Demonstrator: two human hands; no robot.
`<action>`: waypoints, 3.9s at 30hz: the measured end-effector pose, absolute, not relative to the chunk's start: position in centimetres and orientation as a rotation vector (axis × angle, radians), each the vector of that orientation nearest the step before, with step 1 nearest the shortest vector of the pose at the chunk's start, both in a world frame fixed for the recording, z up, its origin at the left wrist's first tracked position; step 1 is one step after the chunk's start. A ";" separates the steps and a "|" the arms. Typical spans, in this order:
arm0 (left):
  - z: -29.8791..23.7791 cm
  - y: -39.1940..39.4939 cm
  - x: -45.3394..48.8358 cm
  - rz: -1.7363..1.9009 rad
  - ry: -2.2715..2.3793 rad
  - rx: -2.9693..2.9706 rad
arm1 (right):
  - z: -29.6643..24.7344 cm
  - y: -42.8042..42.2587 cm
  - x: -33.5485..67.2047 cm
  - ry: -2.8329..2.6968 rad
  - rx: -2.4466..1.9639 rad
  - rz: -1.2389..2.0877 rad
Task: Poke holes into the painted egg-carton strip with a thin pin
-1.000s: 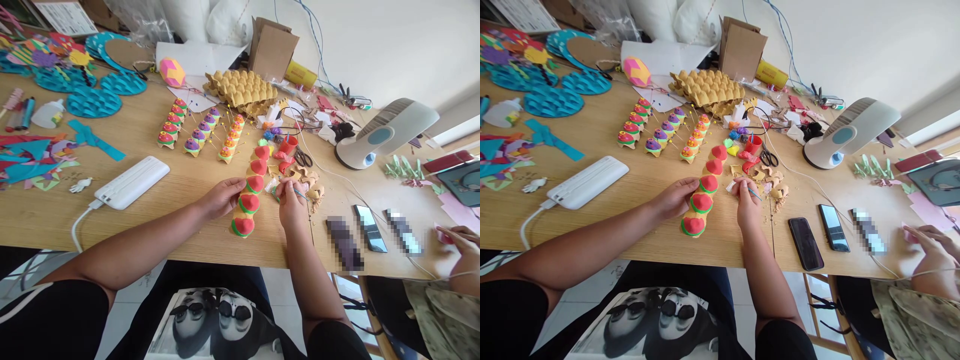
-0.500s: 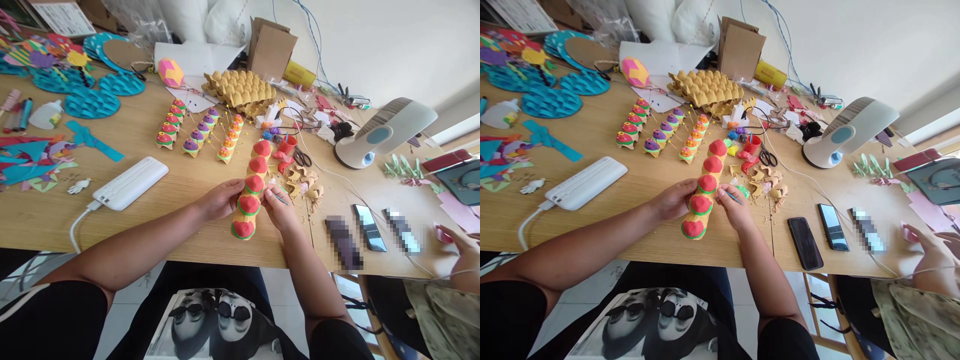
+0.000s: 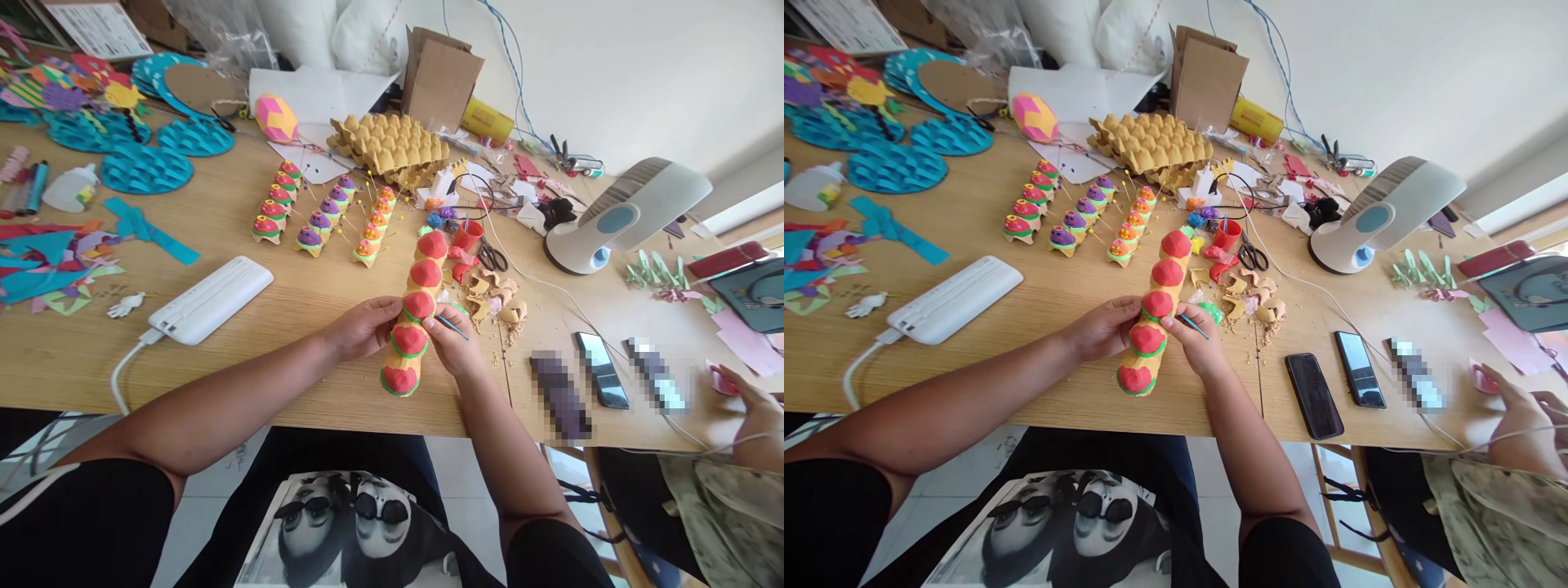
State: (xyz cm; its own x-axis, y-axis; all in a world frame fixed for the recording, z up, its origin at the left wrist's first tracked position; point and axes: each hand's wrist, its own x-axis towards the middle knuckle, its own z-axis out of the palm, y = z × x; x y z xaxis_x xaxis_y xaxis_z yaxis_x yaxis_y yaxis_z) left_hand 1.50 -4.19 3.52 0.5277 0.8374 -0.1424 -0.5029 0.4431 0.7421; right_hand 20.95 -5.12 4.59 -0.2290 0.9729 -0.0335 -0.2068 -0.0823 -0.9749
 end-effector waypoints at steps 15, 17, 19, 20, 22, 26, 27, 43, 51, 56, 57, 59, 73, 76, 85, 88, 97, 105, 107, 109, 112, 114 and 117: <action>4.0 -4.2 1.6 0.876 0.545 0.722 | 4.5 -5.1 20.9 -1.139 -0.995 1.543; 3.9 -4.2 1.6 0.877 0.545 0.711 | 4.5 -5.1 20.9 -1.143 -0.993 1.551; 3.9 -4.2 1.6 0.870 0.536 0.687 | 4.4 -5.1 20.9 -1.149 -0.988 1.557; 3.9 -4.1 1.5 0.862 0.530 0.669 | 4.4 -5.0 20.9 -1.152 -0.986 1.556; 3.9 -4.1 1.5 0.848 0.518 0.620 | 4.4 -5.1 20.9 -1.156 -0.986 1.546; 4.1 -4.0 1.6 0.826 0.514 0.544 | 4.3 -5.1 21.0 -1.200 -0.995 1.527; 4.1 -4.0 1.6 0.822 0.518 0.539 | 4.3 -5.1 21.1 -1.224 -0.999 1.517; 4.7 -3.9 1.4 0.902 0.507 0.469 | 5.8 -4.9 22.9 -1.231 -0.854 1.381; 4.2 -3.9 1.5 0.876 0.470 0.467 | 4.3 -4.6 22.1 -1.306 -0.812 1.202; 4.3 -4.0 1.8 0.878 0.461 0.490 | 4.5 -4.7 21.3 -1.388 -0.808 1.096; 4.3 -4.1 1.8 0.877 0.456 0.493 | 4.6 -4.8 21.2 -1.404 -0.828 1.078; 4.3 -4.1 1.8 0.875 0.450 0.493 | 4.6 -4.9 21.2 -1.433 -0.867 1.047; 4.8 -4.2 1.6 0.804 0.379 0.447 | 5.2 -5.3 21.4 -1.602 -0.887 0.721; 4.9 -4.3 1.6 0.796 0.373 0.460 | 5.2 -5.3 21.4 -1.604 -0.875 0.667; 4.9 -4.3 1.6 0.800 0.387 0.457 | 4.8 -5.2 21.6 -1.619 -0.888 0.665; 4.7 -4.3 1.6 0.818 0.405 0.452 | 5.0 -5.3 21.6 -1.615 -0.905 0.674; 4.0 -4.1 1.7 0.873 0.456 0.419 | 5.2 -5.5 21.5 -1.638 -0.853 0.652; 4.0 -4.3 1.7 0.875 0.466 0.437 | 5.9 -5.7 21.4 -1.663 -0.811 0.632; 4.0 -4.3 1.7 0.873 0.469 0.440 | 5.9 -5.7 21.4 -1.672 -0.839 0.624; 4.0 -4.3 1.7 0.871 0.472 0.437 | 6.0 -5.7 21.5 -1.681 -0.870 0.615; 4.2 -4.4 1.7 0.872 0.474 0.433 | 6.0 -5.7 21.5 -1.687 -0.868 0.628; 4.3 -4.4 1.8 0.878 0.465 0.427 | 6.1 -5.7 21.5 -1.689 -0.841 0.645; 4.3 -4.4 1.8 0.878 0.451 0.411 | 6.2 -5.7 21.4 -1.697 -0.851 0.643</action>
